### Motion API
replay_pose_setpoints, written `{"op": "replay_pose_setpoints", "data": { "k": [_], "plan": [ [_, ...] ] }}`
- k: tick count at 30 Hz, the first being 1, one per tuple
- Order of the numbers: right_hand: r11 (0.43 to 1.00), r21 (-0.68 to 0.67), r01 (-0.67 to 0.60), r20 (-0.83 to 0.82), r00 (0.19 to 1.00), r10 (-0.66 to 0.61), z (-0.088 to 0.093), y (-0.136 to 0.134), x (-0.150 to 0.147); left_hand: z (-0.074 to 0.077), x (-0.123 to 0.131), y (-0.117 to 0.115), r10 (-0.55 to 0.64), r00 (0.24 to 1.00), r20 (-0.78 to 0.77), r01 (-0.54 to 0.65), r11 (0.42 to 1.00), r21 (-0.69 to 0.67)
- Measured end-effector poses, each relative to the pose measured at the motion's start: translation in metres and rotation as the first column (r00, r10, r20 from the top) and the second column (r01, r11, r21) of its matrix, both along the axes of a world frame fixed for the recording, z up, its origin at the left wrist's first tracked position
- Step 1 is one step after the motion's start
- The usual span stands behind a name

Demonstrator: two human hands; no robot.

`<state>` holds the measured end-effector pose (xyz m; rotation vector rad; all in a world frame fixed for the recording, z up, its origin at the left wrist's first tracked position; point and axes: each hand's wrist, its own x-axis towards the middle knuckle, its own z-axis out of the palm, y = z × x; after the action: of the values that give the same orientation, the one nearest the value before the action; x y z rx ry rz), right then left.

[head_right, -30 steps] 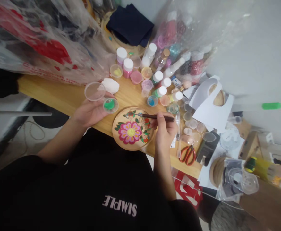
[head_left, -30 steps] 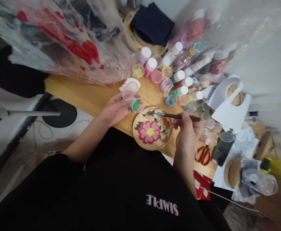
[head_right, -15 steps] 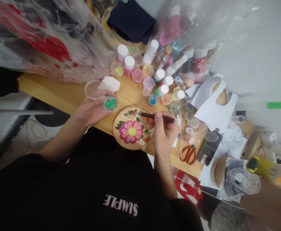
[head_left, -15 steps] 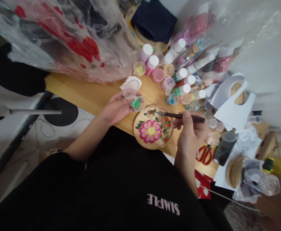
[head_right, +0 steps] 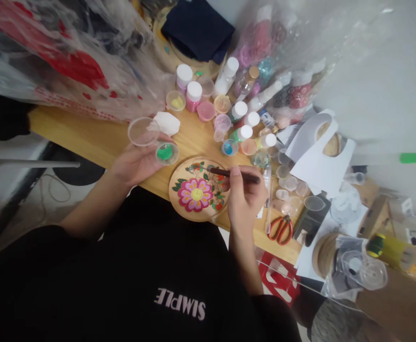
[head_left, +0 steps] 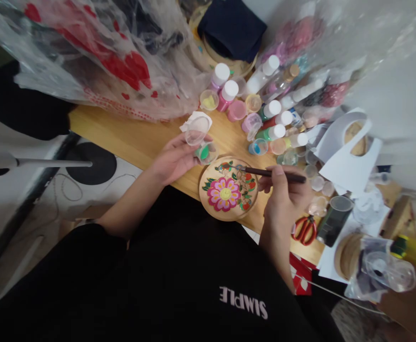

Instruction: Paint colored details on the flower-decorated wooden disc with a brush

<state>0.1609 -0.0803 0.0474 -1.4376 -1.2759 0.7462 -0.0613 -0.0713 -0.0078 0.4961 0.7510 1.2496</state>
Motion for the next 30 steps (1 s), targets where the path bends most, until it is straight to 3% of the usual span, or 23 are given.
{"op": "replay_pose_setpoints", "data": {
  "k": [30],
  "plan": [
    [1.000, -0.010, 0.000, 0.014, 1.000, 0.000, -0.0001, -0.0013, -0.0004, -0.0048, -0.0005, -0.0011, 0.010, 1.000, 0.017, -0.010, 1.000, 0.003]
  ]
}}
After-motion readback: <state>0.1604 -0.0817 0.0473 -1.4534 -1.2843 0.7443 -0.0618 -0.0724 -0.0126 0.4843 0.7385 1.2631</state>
